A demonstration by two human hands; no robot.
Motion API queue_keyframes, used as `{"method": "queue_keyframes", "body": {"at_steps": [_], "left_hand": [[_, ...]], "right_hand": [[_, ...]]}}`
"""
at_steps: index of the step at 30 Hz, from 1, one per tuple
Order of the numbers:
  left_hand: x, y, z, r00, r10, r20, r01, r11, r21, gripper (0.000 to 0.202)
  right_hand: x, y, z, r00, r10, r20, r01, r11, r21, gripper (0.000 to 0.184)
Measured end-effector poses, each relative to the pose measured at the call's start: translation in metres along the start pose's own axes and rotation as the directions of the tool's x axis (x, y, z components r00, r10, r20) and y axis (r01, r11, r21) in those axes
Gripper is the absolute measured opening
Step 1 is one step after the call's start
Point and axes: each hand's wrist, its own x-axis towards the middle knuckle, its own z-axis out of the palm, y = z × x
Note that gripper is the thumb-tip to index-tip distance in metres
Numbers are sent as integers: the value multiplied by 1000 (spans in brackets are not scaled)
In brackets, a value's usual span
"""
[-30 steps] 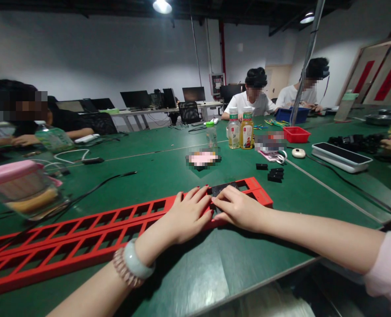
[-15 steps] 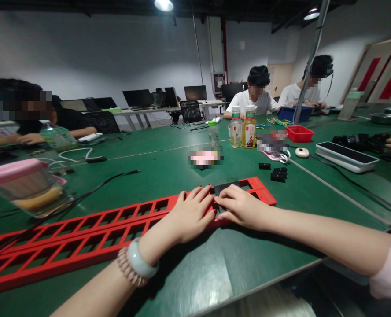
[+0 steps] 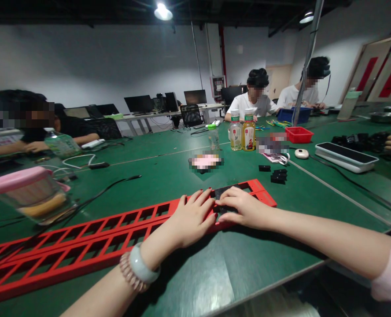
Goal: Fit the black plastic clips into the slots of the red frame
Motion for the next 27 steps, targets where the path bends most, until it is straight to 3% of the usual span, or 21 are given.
{"method": "queue_keyframes", "body": {"at_steps": [8, 27], "left_hand": [[2, -2, 1, 999, -23, 23, 23, 1000, -1, 44], [1, -5, 1, 1000, -12, 24, 12, 1000, -21, 46]], "right_hand": [[12, 0, -7, 995, 99, 28, -102, 989, 107, 37], [15, 6, 0, 974, 229, -3, -221, 945, 239, 41]]}}
